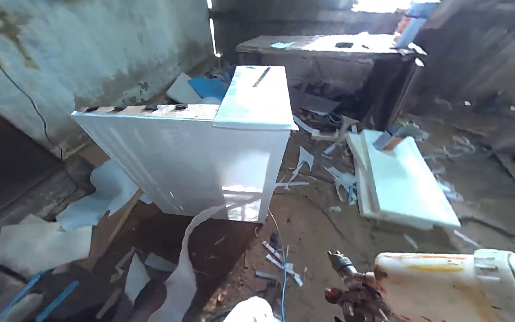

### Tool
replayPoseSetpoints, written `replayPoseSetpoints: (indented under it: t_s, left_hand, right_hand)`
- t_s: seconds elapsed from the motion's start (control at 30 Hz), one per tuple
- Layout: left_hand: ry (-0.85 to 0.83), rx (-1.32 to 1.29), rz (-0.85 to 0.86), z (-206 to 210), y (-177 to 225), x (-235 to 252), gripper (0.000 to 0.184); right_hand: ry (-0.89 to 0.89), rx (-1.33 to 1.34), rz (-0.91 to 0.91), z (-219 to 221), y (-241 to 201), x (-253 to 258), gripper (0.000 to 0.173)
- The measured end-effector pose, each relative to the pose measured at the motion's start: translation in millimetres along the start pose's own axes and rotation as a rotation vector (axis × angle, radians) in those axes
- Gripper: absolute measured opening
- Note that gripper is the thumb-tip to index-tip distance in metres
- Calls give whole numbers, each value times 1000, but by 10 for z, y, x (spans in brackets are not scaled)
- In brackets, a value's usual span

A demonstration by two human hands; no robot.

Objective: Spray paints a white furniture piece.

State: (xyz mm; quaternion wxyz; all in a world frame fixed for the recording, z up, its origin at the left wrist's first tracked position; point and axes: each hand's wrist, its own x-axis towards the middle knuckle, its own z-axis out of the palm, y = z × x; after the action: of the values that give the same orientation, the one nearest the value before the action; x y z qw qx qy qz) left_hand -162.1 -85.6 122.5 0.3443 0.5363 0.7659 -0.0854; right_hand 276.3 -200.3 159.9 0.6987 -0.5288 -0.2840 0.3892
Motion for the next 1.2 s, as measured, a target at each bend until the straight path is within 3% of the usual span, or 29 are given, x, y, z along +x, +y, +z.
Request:
replayPoseSetpoints:
  t_s: [0.03,0.07,0.1,0.13,0.23,0.4,0.5,0.73,0.87,1.0,1.2]
  left_hand:
    - [-145,96,0,-325,159,-334,47]
    - [-131,179,81,-413,102,-376,46]
    - [159,162,315,-208,-264,-60,41]
    - [191,147,352,-154,-495,280,42]
    - [63,134,125,-268,-638,595,49]
    - [162,181,133,-382,-1163,606,44]
    - [131,148,104,-595,-1589,626,55]
    - [185,-48,-94,-1042,-3024,973,49]
    - [231,-44,-173,-1063,-3815,1302,52]
    - [138,0,-230,-1162,-3957,1403,55]
    - [58,-89,-226,-1359,-3637,1359,54]
  right_hand:
    - [20,3,-21,82,9,-230,31]
    - [43,0,-29,176,-1,-419,30]
    - [71,-5,-22,281,-21,-568,28]
    - [88,-12,-2,395,-50,-690,25]
    - [91,8,-1,655,49,-883,25]
    - [88,62,-14,1320,189,-934,26]
    - [81,38,-29,1713,291,-830,30]
    - [7,13,-5,2790,575,-537,32]
    - [-60,16,-31,3406,721,-475,29]
    - [-87,-20,3,3812,742,-476,26]
    - [-241,-70,82,4340,770,-428,30]
